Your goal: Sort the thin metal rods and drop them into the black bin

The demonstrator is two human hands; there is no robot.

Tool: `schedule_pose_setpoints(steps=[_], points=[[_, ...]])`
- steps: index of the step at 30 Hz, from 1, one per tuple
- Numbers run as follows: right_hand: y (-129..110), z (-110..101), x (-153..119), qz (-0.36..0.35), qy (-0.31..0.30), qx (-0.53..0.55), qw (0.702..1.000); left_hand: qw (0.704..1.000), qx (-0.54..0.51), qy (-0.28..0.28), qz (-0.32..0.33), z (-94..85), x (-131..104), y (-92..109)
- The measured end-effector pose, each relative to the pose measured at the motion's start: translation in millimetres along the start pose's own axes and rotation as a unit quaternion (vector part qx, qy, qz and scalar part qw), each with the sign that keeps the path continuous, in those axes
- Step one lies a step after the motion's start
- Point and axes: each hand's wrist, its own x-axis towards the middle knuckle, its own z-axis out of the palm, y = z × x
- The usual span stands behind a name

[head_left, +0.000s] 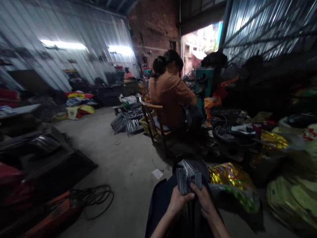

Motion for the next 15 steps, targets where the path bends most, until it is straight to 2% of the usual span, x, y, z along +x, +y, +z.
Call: schedule_pose_setpoints(steps=[3,8,11,15], points=[[4.0,1.9,3.0,-0.008,-0.024,-0.031,0.999,0.999,-0.025,-0.013,0.038,-1.6,2.4,-3.5],[9.0,-1.5,7.4,-0.017,-0.011,-0.065,0.998,0.996,-0.052,-0.023,0.065,-1.8,2.1,-10.0],[9.3,4.3,4.6,-0.024,-0.002,-0.078,0.997,0.996,-0.064,-0.017,0.055,-4.1,-2.3,-10.7],[10.4,19.5,-3.2,-0.038,0.011,-0.043,0.998,1.000,-0.008,-0.002,0.015,-17.5,-10.3,-10.9]])
